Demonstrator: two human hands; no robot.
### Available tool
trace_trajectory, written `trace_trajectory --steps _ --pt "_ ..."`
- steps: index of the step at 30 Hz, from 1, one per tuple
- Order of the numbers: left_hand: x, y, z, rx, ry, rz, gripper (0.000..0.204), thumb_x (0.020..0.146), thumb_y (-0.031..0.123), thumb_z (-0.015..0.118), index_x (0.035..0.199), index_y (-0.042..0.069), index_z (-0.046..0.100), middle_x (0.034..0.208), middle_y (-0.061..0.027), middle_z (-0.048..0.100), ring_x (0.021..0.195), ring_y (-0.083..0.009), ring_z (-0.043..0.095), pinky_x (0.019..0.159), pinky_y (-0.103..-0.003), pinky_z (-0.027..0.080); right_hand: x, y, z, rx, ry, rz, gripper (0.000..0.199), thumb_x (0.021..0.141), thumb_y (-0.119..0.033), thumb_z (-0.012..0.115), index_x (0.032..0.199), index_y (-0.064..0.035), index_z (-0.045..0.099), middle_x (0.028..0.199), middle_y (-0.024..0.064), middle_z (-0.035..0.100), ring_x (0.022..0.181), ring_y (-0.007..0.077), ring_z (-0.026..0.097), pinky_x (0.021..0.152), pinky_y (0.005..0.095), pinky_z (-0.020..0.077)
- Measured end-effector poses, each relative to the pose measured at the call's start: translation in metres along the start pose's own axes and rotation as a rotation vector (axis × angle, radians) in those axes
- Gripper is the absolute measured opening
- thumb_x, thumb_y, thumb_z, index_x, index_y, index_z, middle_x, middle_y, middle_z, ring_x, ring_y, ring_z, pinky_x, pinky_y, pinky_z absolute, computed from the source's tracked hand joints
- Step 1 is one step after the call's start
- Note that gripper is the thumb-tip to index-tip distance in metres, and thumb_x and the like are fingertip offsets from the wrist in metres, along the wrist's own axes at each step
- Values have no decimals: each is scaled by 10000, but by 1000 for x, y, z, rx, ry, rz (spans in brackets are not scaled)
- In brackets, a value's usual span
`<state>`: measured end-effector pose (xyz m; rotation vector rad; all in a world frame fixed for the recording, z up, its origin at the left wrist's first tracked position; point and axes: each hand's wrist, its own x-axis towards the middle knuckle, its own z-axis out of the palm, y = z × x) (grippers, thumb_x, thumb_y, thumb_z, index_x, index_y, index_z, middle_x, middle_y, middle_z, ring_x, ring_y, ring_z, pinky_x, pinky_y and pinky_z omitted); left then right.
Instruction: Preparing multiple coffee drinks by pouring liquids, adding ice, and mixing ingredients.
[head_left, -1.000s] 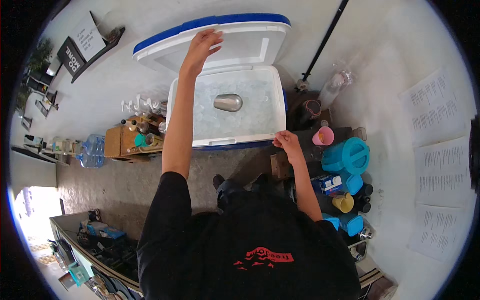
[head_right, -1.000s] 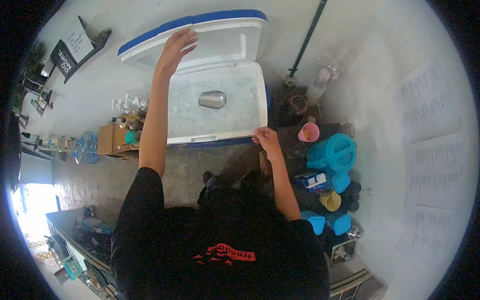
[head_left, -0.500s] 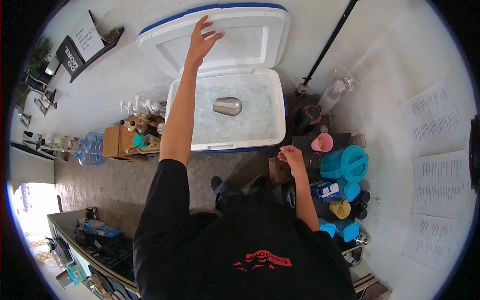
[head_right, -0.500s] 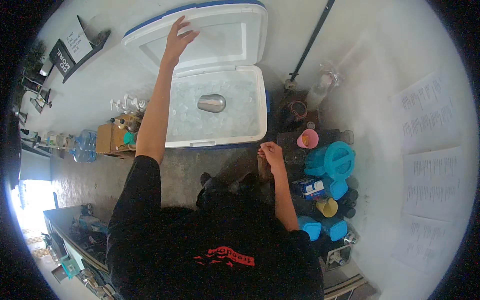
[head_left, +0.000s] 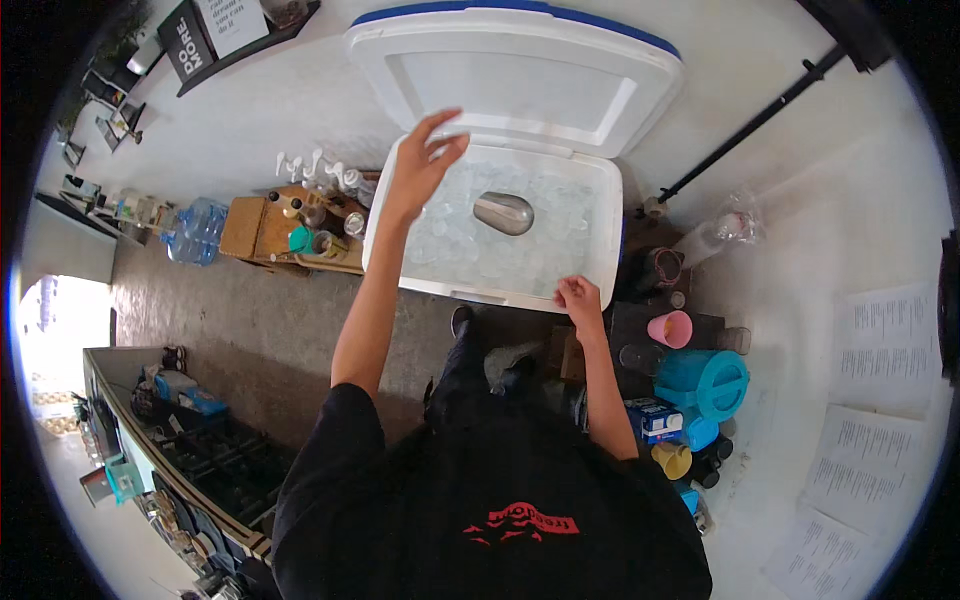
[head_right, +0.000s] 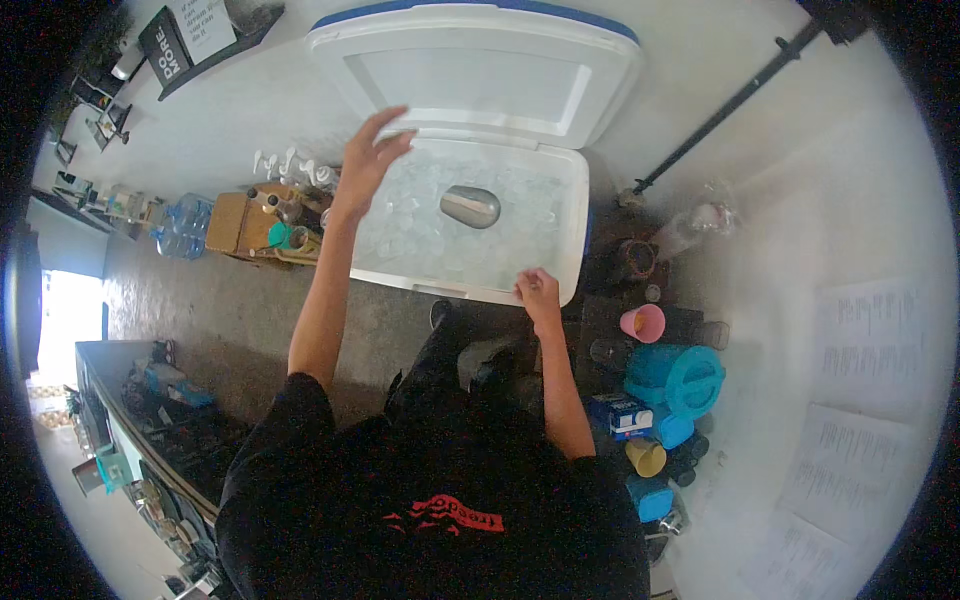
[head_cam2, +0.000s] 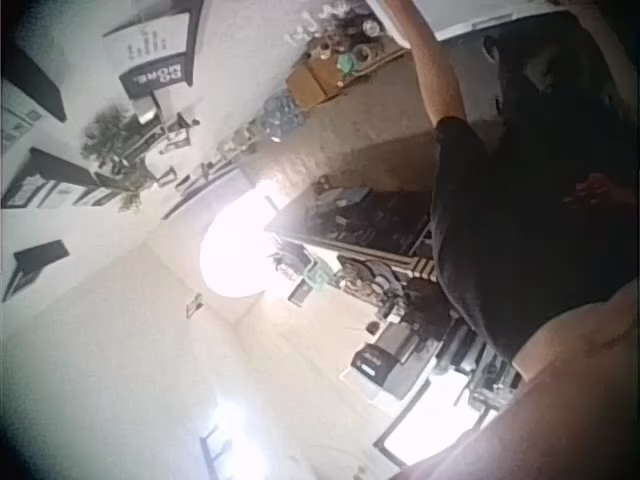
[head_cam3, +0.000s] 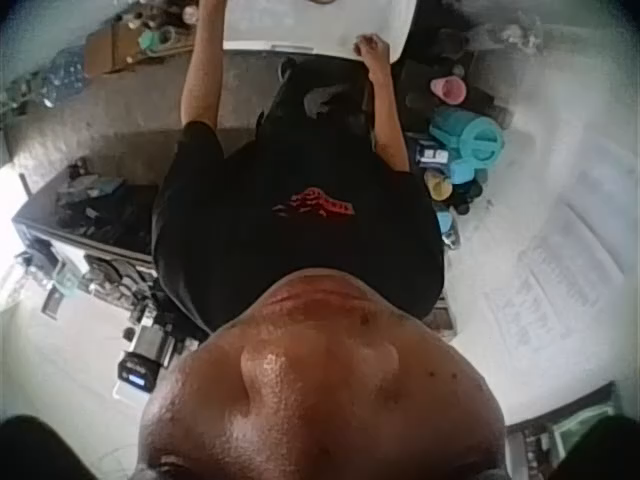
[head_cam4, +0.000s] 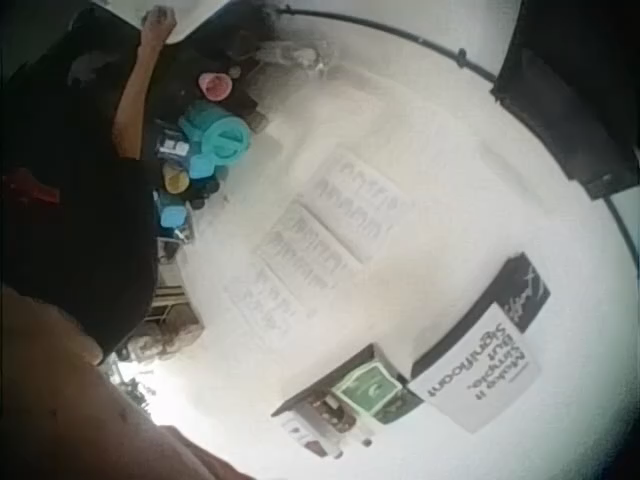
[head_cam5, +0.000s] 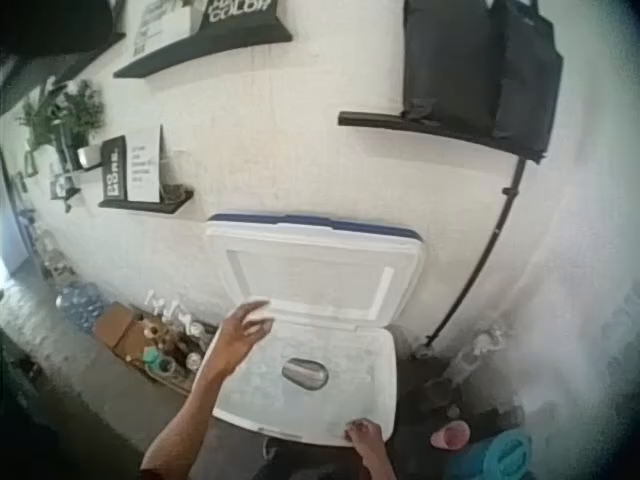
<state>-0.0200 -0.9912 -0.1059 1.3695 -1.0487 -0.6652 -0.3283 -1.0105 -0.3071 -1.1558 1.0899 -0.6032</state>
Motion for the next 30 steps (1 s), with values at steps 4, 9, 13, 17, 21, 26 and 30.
trace_trajectory --steps 4,9,13,17,21,26,30 --pt "-61 -68 -23 -160 -26 -144 347 908 51 629 1240 2 540 1186 -113 611 1044 -185 611 891 -324 496 55 -16 45 -253 44 -82 188 884 -149 640 992 3 631 811 110 646 756 216 662 664 344 531" --pt "-114 -119 -13 -192 -87 -354 285 944 80 587 1217 5 552 1088 -92 637 986 -175 629 834 -309 517 156 36 55 -788 242 -360 297 820 -176 687 1063 -14 636 919 170 645 856 318 648 739 422 526" --pt "-126 -133 -30 -115 -117 -414 259 967 143 578 1186 5 567 1085 -97 644 966 -176 638 822 -322 526 183 38 89 -1056 198 -209 360 809 -186 688 1097 -7 568 1045 199 608 971 376 615 803 463 519" --pt "-119 -149 -45 -122 -126 -424 229 973 106 558 1173 -5 570 1074 -102 643 971 -179 639 836 -325 541 194 37 102 -1127 149 40 366 823 -162 657 1116 -15 494 1083 203 591 992 392 622 831 459 529" --pt "-105 -164 -58 -93 -147 -421 221 969 97 560 1168 2 575 1048 -103 649 956 -166 644 826 -307 541 188 37 111 -1124 174 -26 271 823 -53 577 1075 -4 488 991 265 620 918 433 636 754 515 523" --pt "-90 -167 -74 -27 -211 -455 225 964 110 572 1170 18 580 1009 -89 659 926 -151 650 792 -289 530 167 13 126 -1075 78 -5 436 827 -5 563 1241 -6 428 982 256 627 918 426 637 731 476 530" --pt "-81 -167 -77 -108 -205 -454 214 971 121 561 1160 24 586 989 -78 663 915 -152 651 778 -290 531 145 18 114 -784 211 48 409 821 0 551 1214 13 438 927 290 626 887 459 623 736 512 510"
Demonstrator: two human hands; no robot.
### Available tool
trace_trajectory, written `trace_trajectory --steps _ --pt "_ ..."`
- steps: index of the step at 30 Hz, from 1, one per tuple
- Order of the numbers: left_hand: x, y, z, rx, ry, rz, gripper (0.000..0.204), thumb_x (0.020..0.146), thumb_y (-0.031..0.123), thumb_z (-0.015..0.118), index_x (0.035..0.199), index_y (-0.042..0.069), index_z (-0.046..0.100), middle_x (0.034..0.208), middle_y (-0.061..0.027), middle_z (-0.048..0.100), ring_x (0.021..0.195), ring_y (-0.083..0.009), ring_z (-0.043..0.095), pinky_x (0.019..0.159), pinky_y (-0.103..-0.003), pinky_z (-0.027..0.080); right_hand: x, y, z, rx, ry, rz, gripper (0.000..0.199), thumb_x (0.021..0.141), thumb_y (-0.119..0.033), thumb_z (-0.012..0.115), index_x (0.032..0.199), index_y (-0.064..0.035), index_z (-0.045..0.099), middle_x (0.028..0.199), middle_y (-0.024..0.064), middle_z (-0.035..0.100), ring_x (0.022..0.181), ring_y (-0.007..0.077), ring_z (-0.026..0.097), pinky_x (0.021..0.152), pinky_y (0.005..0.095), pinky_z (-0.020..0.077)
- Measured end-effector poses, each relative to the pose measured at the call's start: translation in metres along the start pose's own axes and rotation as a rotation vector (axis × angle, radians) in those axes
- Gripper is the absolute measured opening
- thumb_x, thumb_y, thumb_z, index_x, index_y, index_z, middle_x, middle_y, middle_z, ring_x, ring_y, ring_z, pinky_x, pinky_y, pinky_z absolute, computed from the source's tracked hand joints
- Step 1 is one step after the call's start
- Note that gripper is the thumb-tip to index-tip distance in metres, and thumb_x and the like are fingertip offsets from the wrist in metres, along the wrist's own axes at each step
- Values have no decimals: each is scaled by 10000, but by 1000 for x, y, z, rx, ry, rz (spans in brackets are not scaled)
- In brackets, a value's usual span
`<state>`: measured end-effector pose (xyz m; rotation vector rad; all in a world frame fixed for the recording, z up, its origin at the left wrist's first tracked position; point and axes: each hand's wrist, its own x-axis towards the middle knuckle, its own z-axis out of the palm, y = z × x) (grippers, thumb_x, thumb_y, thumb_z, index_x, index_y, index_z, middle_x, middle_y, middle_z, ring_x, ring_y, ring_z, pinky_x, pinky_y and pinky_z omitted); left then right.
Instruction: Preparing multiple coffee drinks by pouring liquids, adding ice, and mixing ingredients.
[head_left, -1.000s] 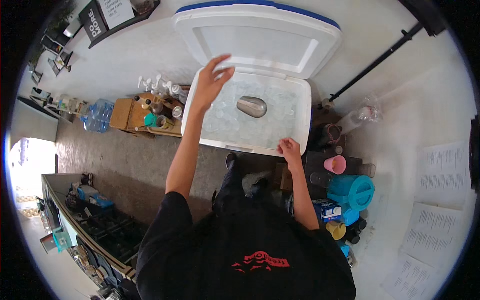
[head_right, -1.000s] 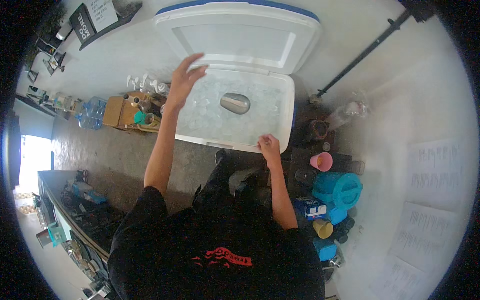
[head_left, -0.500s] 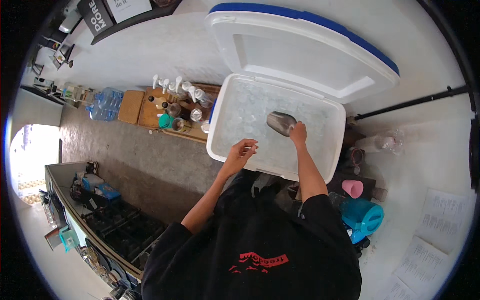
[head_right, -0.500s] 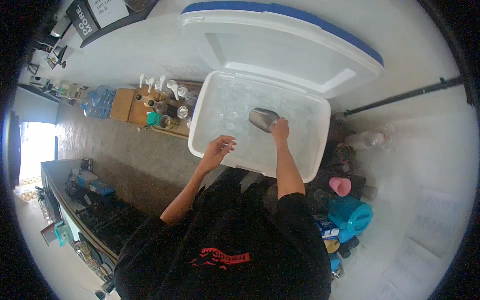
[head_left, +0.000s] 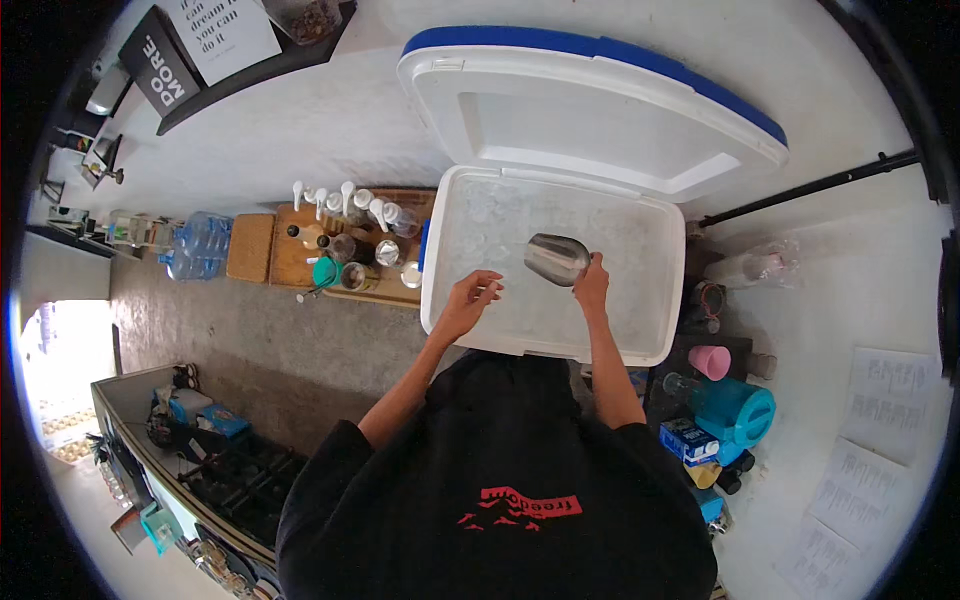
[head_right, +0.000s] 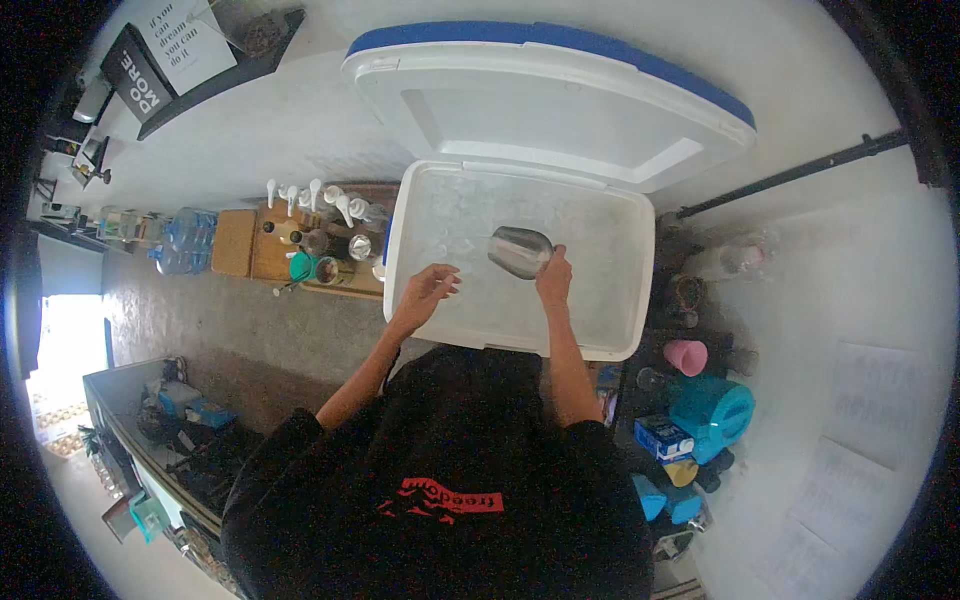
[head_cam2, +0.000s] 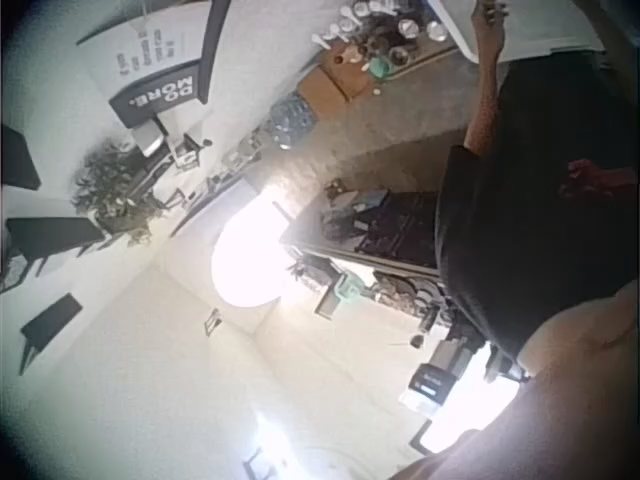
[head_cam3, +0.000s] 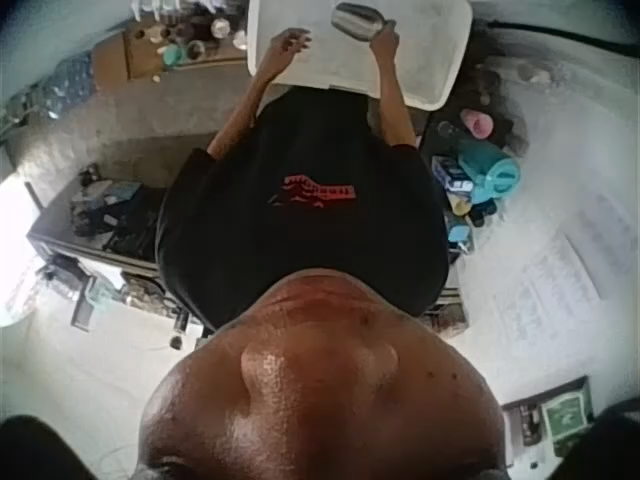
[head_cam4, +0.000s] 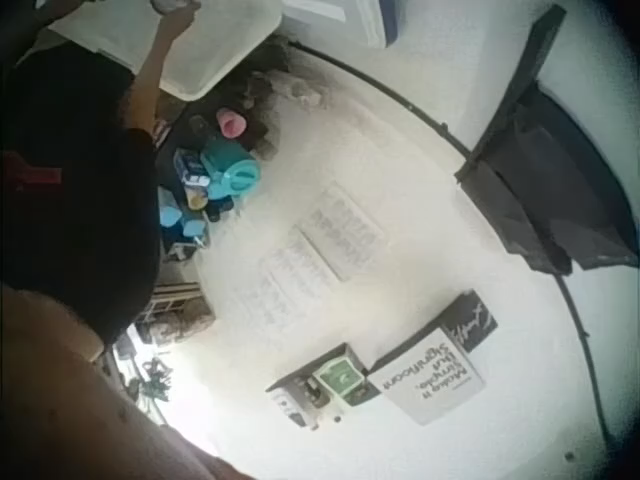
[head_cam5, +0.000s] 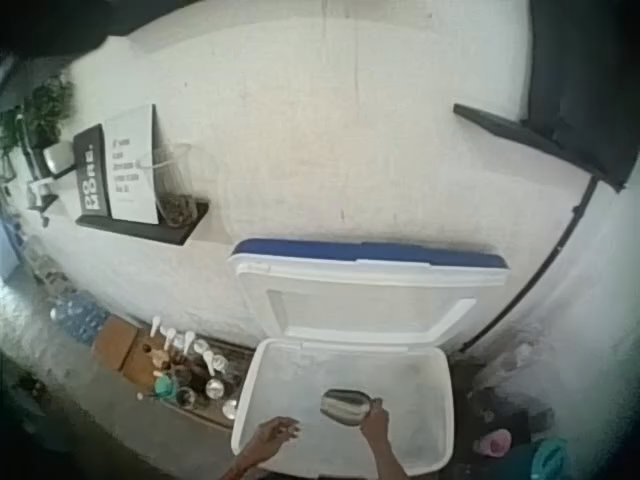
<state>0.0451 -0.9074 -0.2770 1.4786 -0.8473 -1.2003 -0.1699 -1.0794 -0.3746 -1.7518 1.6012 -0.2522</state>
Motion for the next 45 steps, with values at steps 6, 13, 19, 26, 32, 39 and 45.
trace_trajectory --steps 6,13,19,26,32,39,45 --pt "10 4 -8 -2 43 42 217 977 130 550 1165 26 581 981 -74 665 889 -145 649 740 -275 524 -10 32 -37 64 103 -50 250 825 -61 550 1047 31 481 867 305 616 866 490 605 781 570 467" --pt "1 -16 -15 191 163 137 204 953 96 571 1149 46 598 925 -75 666 788 -143 653 671 -275 508 -18 -12 -123 -356 62 -68 370 856 -92 520 1181 68 443 910 322 622 903 473 624 812 530 506" --pt "-12 -23 -10 268 183 178 230 913 48 597 1143 39 608 874 -62 651 750 -133 649 639 -262 495 12 16 -12 -219 165 4 506 839 -58 533 1295 98 381 1004 322 615 941 462 627 828 516 511" --pt "-17 -19 -19 246 255 199 245 911 41 599 1156 32 600 872 -61 645 681 -121 643 596 -249 482 -33 -55 65 16 35 -22 389 798 -8 542 1157 65 411 958 342 614 919 497 617 810 544 506" --pt "-10 -17 -30 243 333 234 255 920 37 590 1176 28 584 868 -67 640 702 -121 649 599 -250 487 -15 -49 28 -344 74 -157 520 800 -76 591 1233 118 380 914 296 636 847 415 665 733 456 555" --pt "-4 -18 -48 190 400 208 252 935 26 559 1187 17 566 906 -62 633 727 -114 645 633 -249 512 -27 -80 -36 -410 139 -148 460 853 -84 564 1259 52 396 897 251 641 796 388 669 679 468 548" --pt "3 -10 -38 169 376 204 264 948 40 548 1210 11 542 934 -71 632 755 -114 636 667 -255 524 -34 -84 45 -387 111 -184 416 883 -64 542 1251 38 379 855 242 642 798 360 680 657 440 558"
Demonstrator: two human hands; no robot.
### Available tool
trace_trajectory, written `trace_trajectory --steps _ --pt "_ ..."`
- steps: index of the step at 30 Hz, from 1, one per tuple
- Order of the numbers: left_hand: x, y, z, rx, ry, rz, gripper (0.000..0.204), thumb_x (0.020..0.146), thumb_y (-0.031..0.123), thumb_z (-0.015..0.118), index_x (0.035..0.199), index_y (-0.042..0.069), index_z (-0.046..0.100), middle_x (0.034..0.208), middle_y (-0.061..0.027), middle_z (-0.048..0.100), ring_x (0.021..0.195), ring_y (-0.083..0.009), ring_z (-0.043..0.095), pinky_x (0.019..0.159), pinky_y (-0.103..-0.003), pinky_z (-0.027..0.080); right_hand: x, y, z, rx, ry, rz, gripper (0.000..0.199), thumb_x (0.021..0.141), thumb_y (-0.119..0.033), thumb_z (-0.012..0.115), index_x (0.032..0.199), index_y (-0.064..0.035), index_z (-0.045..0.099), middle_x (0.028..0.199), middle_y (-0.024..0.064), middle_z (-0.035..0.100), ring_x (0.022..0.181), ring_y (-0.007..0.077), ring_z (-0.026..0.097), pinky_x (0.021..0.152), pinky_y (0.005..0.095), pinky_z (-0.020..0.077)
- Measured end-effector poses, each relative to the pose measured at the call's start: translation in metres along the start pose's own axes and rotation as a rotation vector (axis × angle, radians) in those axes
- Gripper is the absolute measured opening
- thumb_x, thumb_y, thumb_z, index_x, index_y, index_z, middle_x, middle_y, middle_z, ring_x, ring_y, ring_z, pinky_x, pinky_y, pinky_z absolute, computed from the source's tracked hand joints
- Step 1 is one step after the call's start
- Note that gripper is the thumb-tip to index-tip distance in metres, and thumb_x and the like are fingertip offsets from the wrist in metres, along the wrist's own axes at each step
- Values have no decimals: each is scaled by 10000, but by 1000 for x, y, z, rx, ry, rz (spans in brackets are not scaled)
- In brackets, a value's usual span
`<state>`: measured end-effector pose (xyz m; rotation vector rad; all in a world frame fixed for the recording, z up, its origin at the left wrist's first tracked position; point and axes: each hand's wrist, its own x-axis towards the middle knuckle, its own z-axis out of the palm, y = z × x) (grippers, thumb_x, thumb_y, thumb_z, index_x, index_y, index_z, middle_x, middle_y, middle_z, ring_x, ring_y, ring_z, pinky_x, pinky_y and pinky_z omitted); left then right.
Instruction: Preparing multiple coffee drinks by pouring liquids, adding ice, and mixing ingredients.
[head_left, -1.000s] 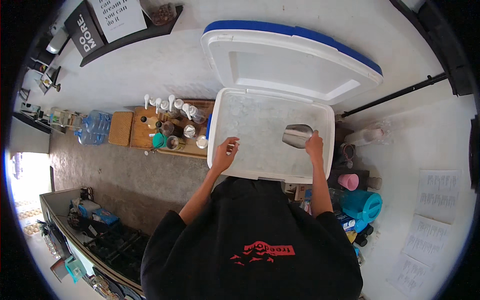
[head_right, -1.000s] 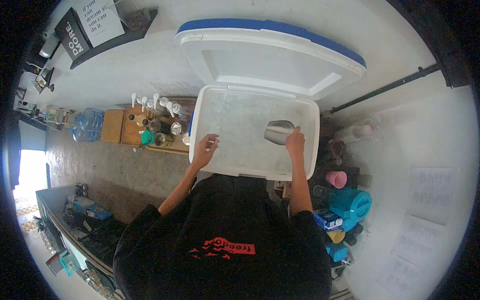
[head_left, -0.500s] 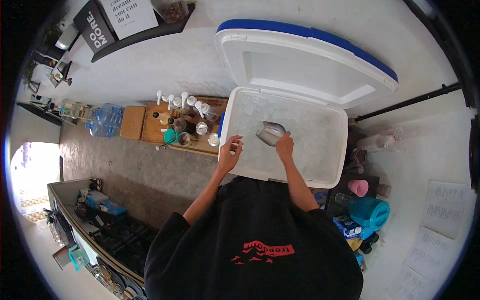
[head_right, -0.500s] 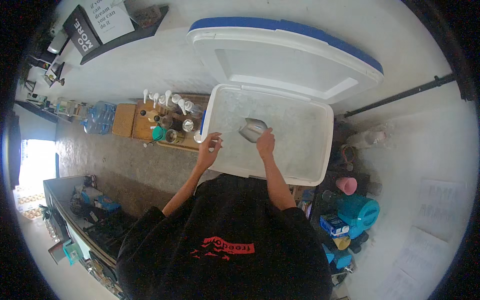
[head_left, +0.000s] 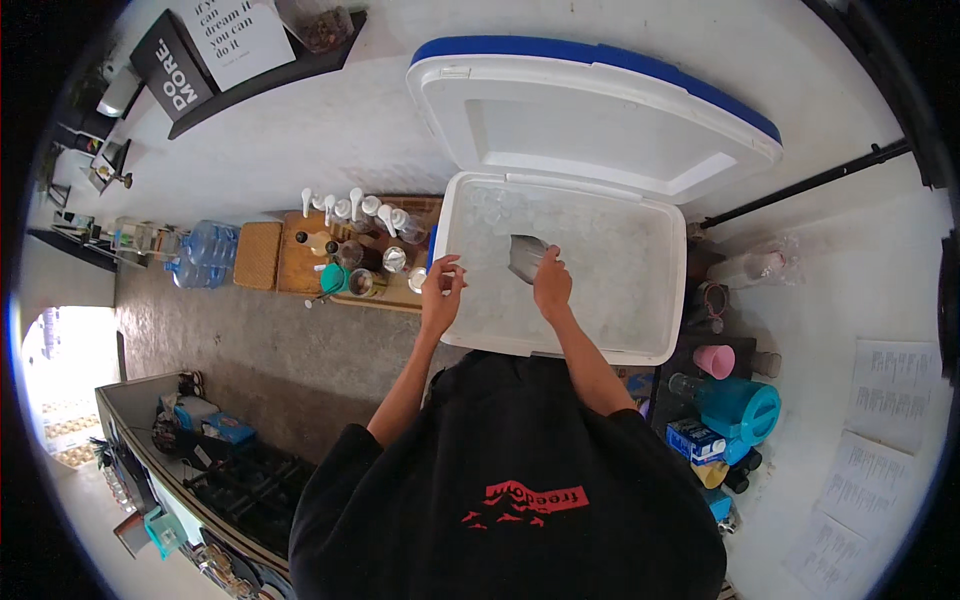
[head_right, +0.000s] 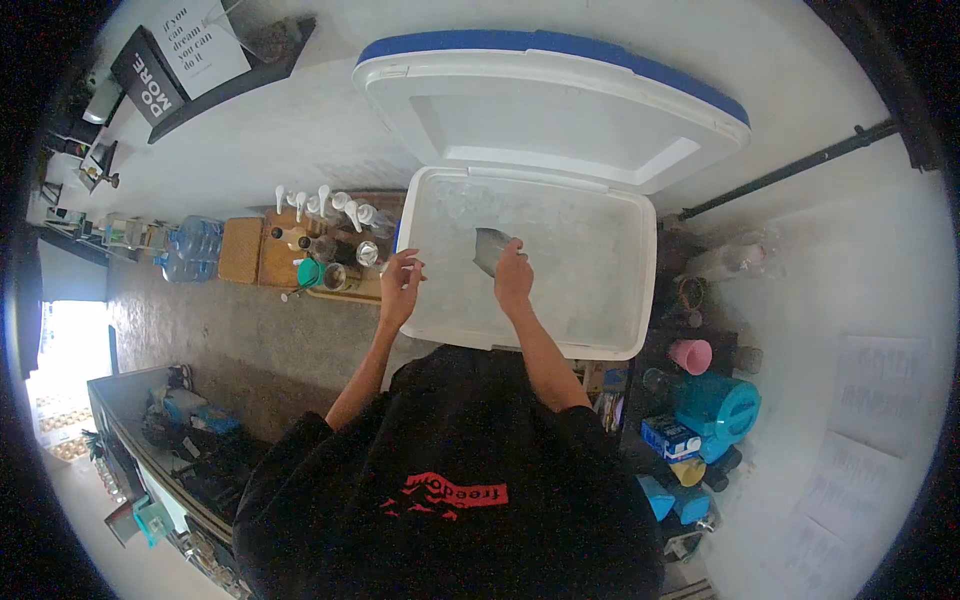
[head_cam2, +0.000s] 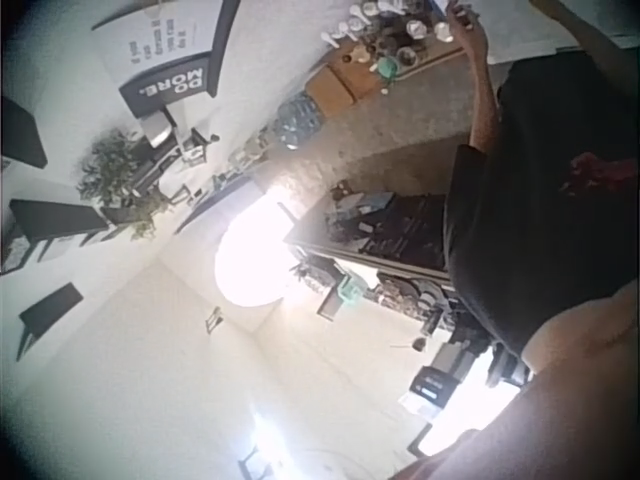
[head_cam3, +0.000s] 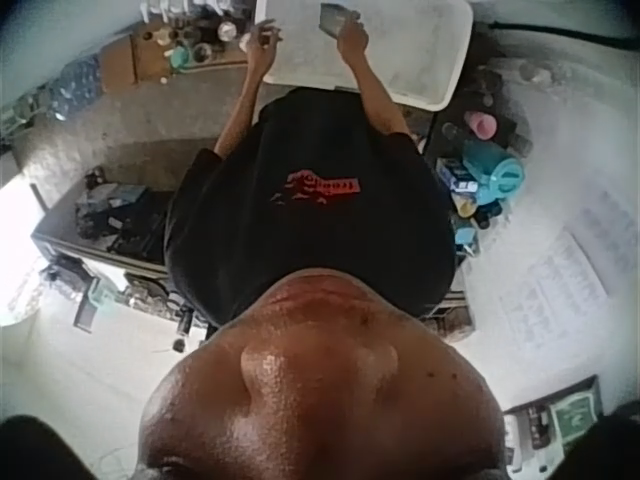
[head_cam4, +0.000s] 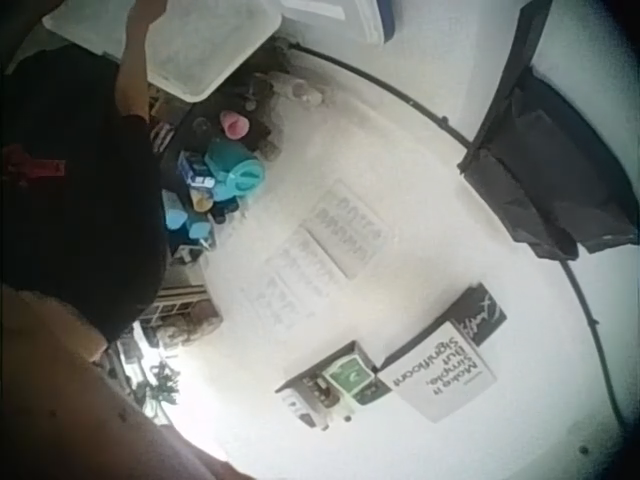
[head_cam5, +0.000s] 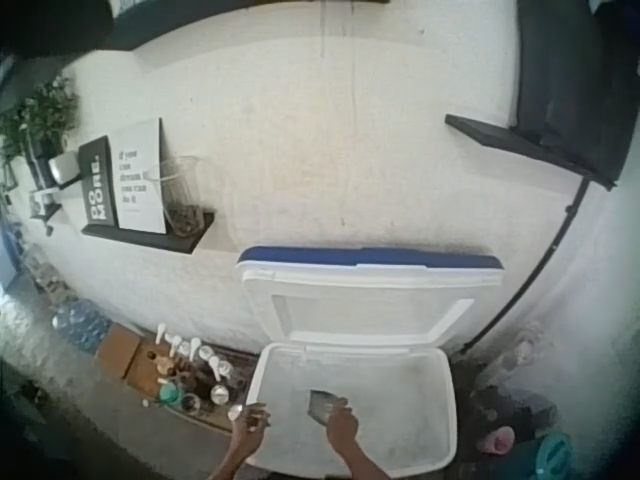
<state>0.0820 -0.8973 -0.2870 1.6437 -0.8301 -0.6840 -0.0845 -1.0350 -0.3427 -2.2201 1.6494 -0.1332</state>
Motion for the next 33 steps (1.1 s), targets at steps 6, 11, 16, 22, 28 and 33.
trace_trajectory --steps 6,11,16,22,28,33 --pt "2 -5 -3 -18 -7 32 265 953 52 548 1213 10 535 938 -74 633 759 -111 633 660 -250 521 8 29 -33 -5 10 -113 524 863 -70 521 1326 65 314 878 261 641 779 421 661 667 491 538" --pt "1 1 -8 -4 -5 17 273 958 60 542 1222 -3 518 959 -95 636 780 -126 638 678 -266 532 -17 19 -108 -42 -64 23 310 880 -53 537 1140 32 391 863 260 648 811 401 673 700 463 556" --pt "2 -4 -11 -1 18 52 277 959 67 541 1228 3 515 962 -103 639 773 -136 645 675 -274 534 -36 -1 0 14 36 -10 435 870 -63 539 1249 62 366 852 250 650 779 410 672 667 491 545" --pt "0 -7 -13 -14 33 67 278 947 53 557 1221 17 525 908 -67 618 698 -97 631 612 -240 517 -26 -7 -14 106 -14 -21 401 843 -26 566 1168 76 356 836 268 644 776 417 674 674 479 558" --pt "-5 -11 -20 4 25 38 274 946 56 556 1216 16 526 911 -64 619 709 -104 633 634 -243 529 -40 1 -83 100 -64 22 401 821 -42 600 1113 71 350 851 281 654 824 446 667 696 483 557" --pt "-6 -6 -16 -3 5 25 266 949 62 554 1212 27 534 904 -58 620 714 -102 627 637 -241 528 -58 -17 -45 145 -52 -58 447 836 -31 559 1209 80 340 871 307 635 762 453 652 682 517 540"
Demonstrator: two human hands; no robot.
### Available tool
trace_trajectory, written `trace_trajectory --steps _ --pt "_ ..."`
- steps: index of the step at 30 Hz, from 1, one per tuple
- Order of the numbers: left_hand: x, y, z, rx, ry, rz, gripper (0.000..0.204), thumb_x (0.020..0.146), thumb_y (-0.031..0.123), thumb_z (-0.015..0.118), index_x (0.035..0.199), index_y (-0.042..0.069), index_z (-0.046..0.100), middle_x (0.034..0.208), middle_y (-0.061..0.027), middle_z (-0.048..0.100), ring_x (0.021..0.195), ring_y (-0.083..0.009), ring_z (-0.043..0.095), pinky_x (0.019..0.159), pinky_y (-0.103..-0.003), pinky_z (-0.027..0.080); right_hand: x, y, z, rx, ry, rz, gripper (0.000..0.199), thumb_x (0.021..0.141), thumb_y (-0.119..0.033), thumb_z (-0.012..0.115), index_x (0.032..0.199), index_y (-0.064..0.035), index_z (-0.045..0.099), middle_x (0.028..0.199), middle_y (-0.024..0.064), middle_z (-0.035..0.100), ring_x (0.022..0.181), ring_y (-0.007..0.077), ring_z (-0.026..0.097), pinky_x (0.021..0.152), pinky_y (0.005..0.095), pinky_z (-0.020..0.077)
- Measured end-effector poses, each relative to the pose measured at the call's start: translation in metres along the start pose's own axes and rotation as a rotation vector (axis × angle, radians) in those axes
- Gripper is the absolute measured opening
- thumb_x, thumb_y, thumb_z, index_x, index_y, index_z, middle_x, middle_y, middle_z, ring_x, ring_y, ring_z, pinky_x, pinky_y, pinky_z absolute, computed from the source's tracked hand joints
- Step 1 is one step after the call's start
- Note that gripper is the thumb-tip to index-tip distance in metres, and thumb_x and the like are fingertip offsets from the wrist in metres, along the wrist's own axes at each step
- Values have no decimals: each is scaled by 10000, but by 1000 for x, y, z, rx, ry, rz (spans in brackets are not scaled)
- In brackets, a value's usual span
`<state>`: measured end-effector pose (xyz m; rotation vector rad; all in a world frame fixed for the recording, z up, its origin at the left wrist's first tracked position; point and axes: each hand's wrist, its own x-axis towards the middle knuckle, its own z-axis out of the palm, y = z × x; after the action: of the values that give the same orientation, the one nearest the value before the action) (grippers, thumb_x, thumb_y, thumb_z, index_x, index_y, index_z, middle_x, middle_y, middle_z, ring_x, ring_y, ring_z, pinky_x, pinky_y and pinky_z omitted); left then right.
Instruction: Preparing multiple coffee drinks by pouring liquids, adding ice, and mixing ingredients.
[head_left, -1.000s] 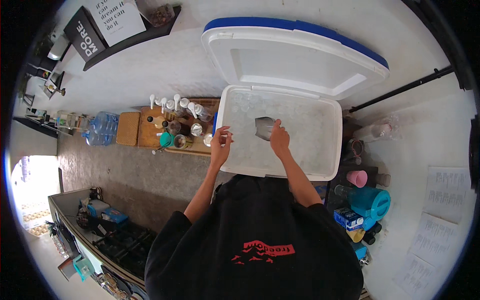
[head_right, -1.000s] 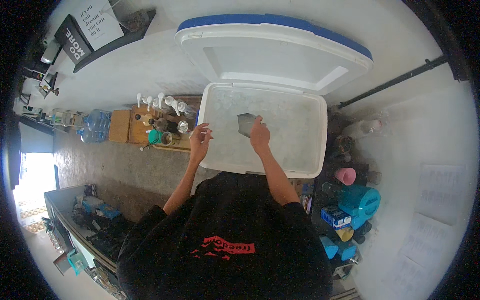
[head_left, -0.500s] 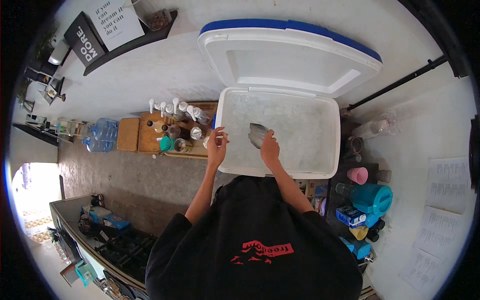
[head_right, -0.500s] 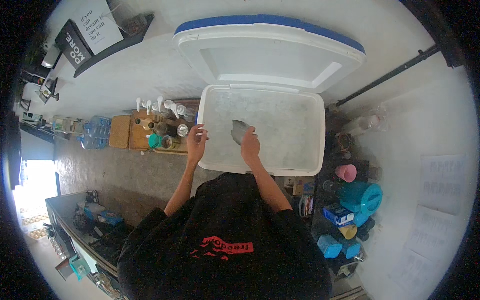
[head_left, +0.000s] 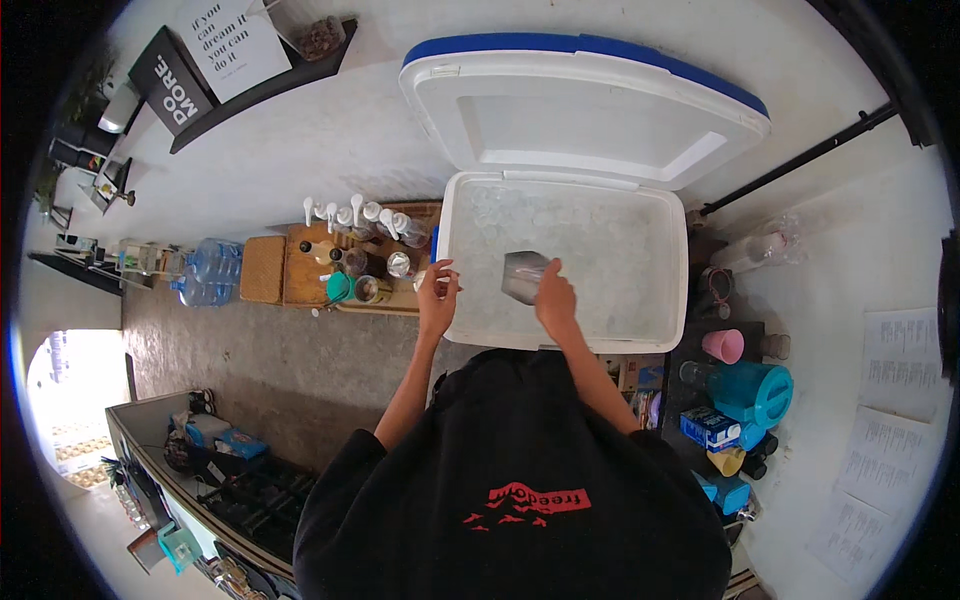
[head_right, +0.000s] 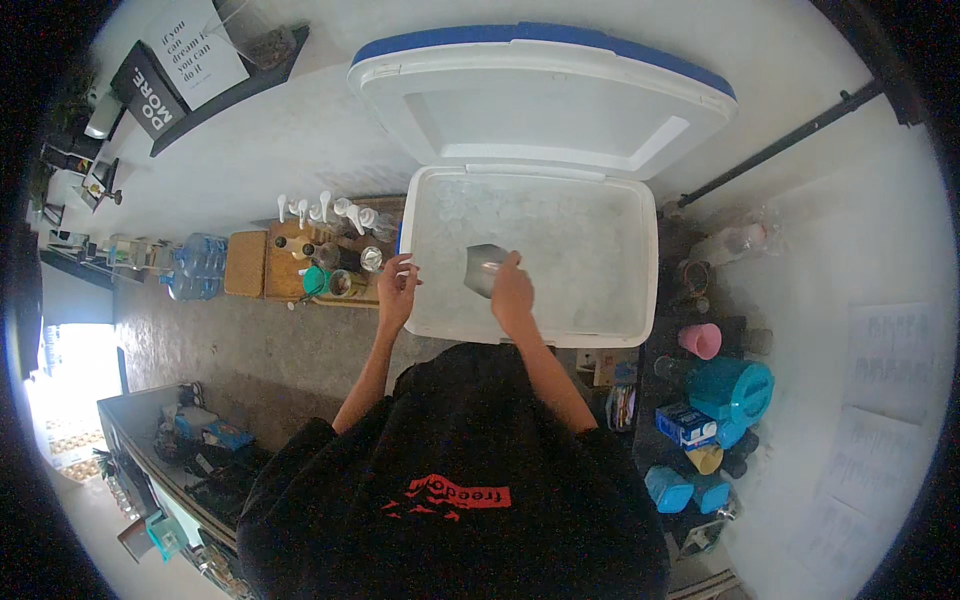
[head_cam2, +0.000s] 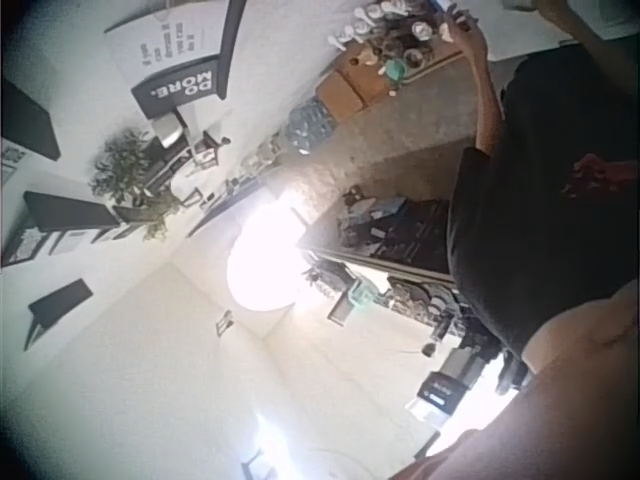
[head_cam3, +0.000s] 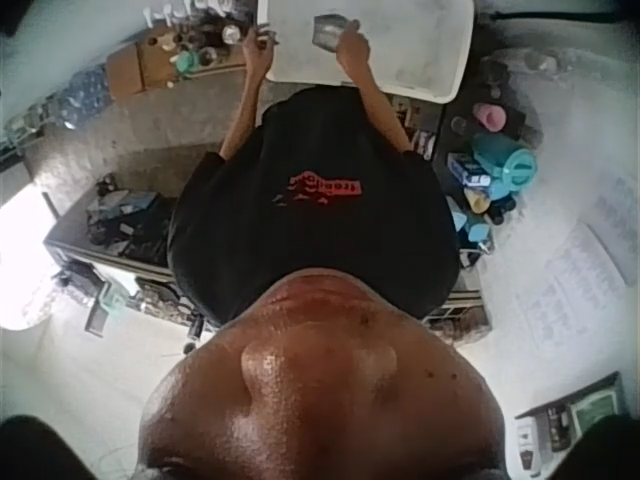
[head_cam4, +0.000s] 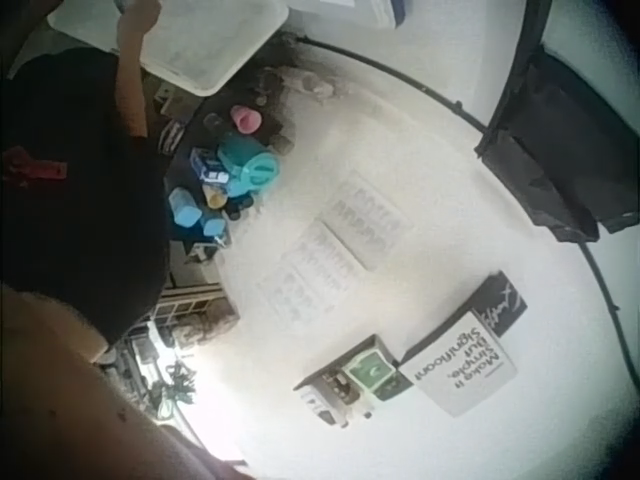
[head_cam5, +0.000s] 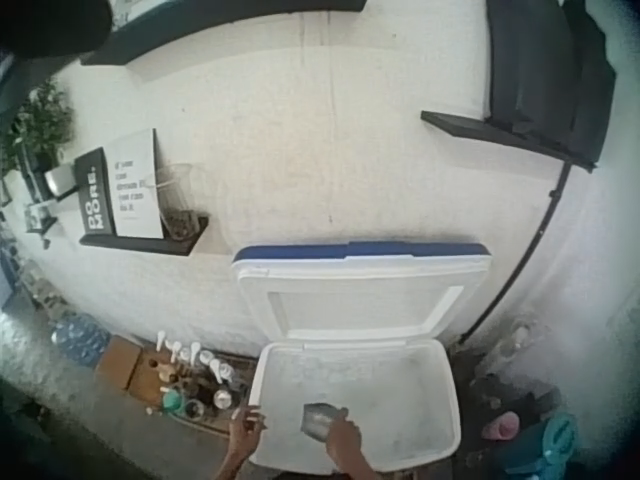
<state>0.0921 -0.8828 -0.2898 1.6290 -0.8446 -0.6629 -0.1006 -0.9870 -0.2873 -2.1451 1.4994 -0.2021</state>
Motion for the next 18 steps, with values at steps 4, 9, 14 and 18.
trace_trajectory --steps 4,9,14,18 --pt "-6 -4 -1 6 -18 -41 268 948 60 555 1214 37 538 902 -51 620 721 -102 622 637 -239 526 4 -21 35 -13 3 -18 457 845 -2 545 1241 72 328 868 286 630 793 436 657 701 500 541" --pt "-9 2 2 57 -52 -35 272 948 69 560 1214 21 535 914 -64 625 727 -116 640 628 -243 519 23 4 34 61 23 -60 419 871 -13 544 1211 65 311 891 328 609 777 436 660 664 473 560" --pt "-16 -3 -2 51 -37 -30 271 952 69 551 1214 5 530 920 -85 626 742 -134 655 625 -250 517 2 -15 -14 5 -29 21 501 823 19 550 1251 57 293 857 298 615 815 459 640 711 510 524" --pt "-17 0 -3 74 -48 -28 263 955 61 541 1213 16 528 922 -80 621 751 -132 648 643 -258 528 -7 -33 7 3 14 -12 466 837 10 537 1234 59 297 846 306 611 798 450 646 701 503 534"
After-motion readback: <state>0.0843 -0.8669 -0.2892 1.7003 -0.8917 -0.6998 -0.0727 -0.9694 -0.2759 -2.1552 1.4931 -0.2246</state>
